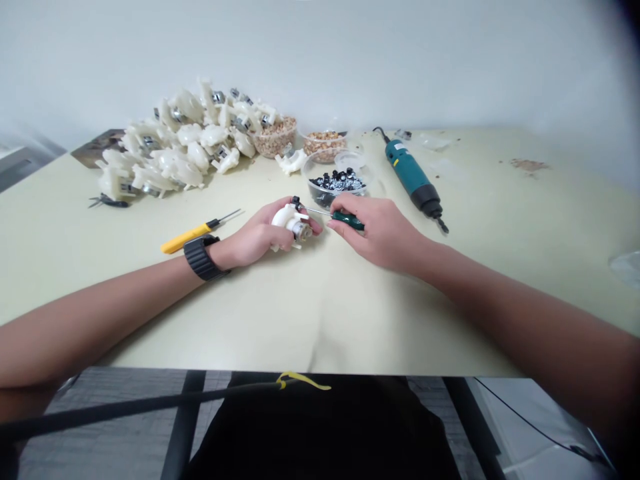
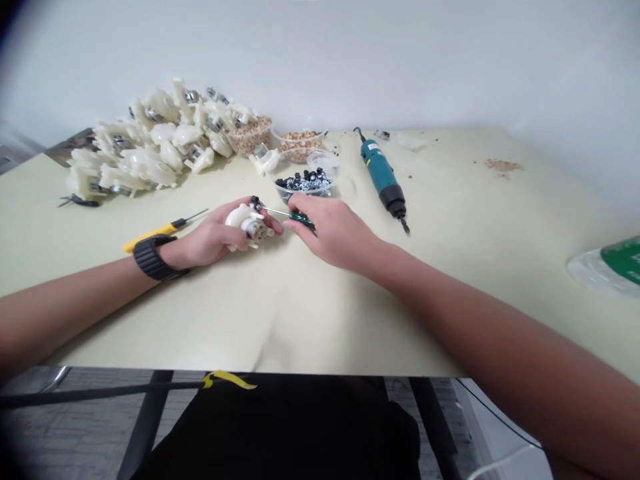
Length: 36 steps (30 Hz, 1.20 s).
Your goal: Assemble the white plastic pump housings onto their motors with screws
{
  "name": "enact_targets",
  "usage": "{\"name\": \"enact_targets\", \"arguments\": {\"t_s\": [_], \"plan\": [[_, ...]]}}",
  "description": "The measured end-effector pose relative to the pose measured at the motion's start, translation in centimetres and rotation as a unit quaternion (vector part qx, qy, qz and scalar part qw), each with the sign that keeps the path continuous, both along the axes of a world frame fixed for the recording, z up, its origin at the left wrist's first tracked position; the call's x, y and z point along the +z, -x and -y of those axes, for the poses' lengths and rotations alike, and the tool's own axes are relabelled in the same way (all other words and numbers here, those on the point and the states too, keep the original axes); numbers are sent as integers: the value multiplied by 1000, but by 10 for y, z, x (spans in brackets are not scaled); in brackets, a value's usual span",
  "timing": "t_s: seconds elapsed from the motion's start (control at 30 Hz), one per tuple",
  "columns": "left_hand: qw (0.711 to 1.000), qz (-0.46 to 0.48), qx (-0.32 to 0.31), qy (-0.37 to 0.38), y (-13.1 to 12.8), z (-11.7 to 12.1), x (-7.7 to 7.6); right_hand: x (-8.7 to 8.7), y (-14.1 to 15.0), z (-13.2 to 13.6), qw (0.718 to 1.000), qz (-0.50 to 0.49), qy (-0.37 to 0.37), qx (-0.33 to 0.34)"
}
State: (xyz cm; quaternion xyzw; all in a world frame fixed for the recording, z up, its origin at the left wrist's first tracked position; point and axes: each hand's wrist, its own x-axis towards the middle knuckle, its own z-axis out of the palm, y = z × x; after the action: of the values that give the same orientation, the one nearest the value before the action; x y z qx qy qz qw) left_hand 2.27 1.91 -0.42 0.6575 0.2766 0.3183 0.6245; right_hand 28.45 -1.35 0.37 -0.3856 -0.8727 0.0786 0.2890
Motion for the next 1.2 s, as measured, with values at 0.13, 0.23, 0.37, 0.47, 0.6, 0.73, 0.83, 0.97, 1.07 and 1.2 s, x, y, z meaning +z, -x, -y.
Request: {"name": "enact_targets", "arguments": {"t_s": [0.13,0.23,0.37,0.47,0.6,0.73,0.83,0.97,1.07,1.2], "plan": [[1000,-10,1,-9,1,-1,-1,-3,0,-2,999,11,-41,10],[1000,-12,-1,-14,2,-2,-2,-4,-1,-1,997,32,-75,-2],[1000,-19,-4,-7,2,-2,0,-1,1,3,978,135,-148,-51],[1000,-20,-15,1,2,-3,1,6,6,6,953,215,-197,-78],[999,-20,-26,-12,2,-3,0,14,13,7,939,247,-224,-91],[999,-12,-26,-15,2,-4,-1,12,13,6,944,223,-224,-94],[999,-1,-30,-12,2,-5,-3,8,11,5,950,206,-216,-89],[1000,9,-25,6,2,-5,-2,5,7,4,956,181,-212,-89],[999,33,-24,27,1,-5,-2,4,3,3,955,175,-222,-91],[999,38,-22,31,1,-5,-2,2,3,2,956,176,-219,-87]]}}
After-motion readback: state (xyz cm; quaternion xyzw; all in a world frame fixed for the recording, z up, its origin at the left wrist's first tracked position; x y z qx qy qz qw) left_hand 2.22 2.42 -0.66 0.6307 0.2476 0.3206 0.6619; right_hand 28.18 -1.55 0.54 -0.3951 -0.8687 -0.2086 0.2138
